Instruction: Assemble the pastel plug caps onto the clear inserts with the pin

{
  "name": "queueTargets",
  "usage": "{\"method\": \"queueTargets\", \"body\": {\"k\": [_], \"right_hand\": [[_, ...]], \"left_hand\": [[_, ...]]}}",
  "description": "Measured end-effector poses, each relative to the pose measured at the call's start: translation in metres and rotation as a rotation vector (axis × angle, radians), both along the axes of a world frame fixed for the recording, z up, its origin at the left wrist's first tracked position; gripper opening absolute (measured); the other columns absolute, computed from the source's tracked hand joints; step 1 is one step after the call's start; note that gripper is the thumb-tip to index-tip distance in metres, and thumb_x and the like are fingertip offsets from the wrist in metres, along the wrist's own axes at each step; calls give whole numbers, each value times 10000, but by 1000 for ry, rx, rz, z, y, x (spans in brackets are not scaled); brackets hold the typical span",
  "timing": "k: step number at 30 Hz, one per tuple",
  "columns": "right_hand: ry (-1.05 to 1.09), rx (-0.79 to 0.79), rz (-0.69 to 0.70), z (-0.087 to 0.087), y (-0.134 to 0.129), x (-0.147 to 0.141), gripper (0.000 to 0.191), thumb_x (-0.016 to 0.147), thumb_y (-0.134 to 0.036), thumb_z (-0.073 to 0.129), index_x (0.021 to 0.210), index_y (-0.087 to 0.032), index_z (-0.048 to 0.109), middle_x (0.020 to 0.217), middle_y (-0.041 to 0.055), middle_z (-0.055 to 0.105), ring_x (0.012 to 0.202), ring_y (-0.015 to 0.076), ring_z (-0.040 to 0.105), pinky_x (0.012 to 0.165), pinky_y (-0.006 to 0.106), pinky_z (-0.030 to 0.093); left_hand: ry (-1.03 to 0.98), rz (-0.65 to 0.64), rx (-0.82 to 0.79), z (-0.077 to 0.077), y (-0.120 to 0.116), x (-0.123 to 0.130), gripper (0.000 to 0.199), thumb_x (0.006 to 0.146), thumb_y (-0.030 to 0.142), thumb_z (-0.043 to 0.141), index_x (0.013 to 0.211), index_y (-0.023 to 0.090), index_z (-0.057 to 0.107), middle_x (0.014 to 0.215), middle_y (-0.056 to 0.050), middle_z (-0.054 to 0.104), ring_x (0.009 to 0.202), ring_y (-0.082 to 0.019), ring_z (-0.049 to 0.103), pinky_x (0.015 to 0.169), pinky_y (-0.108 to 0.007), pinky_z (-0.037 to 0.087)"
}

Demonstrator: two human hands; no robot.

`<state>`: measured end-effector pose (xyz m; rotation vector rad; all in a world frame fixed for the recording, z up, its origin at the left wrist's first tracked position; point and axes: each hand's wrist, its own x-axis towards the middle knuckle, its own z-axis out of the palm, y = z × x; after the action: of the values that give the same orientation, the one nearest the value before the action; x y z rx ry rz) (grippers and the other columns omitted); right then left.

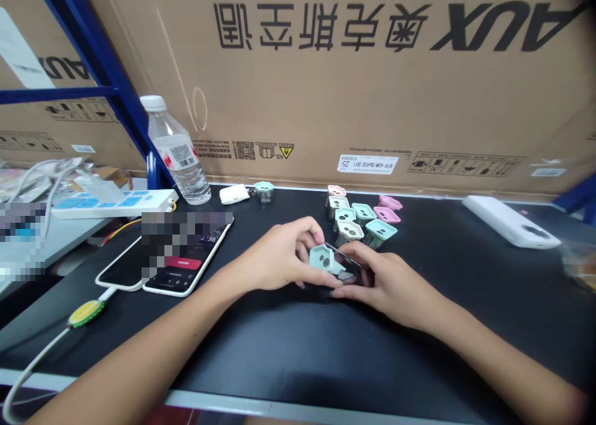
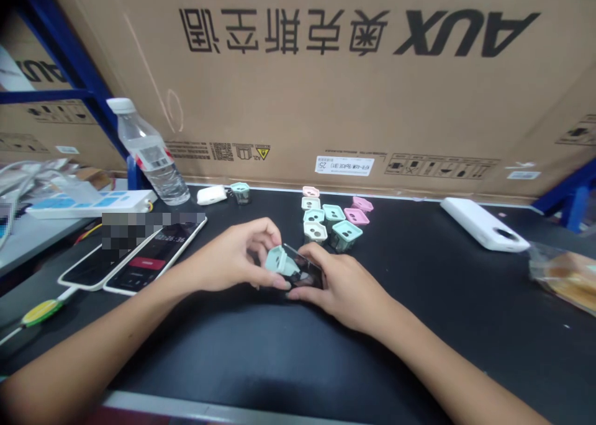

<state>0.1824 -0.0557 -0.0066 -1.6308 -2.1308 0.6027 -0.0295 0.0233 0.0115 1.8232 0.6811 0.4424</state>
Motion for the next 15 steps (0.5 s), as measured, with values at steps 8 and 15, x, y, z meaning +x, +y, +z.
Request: {"method": "queueTargets", "body": {"k": [8, 15], "right_hand": [[97, -44, 4, -6, 7, 5, 477, 744, -571, 726, 1077, -242, 639, 966, 15, 619, 693, 147, 536, 663, 281, 446], [100, -117, -1, 0, 7, 7, 450, 807, -524, 678, 1165, -253, 666, 803, -9, 619, 673, 147, 553, 625, 264, 435]], "left_hand": [[-61, 111, 28, 7, 20, -10, 450, 778, 483, 699, 1125, 202, 644, 818, -25, 653, 676, -130, 611, 543, -232, 535], [-148, 141, -213, -3, 22, -6, 450, 756, 347, 761, 1162, 183, 656, 752, -17, 641, 675, -123, 636, 577, -242, 582]]}}
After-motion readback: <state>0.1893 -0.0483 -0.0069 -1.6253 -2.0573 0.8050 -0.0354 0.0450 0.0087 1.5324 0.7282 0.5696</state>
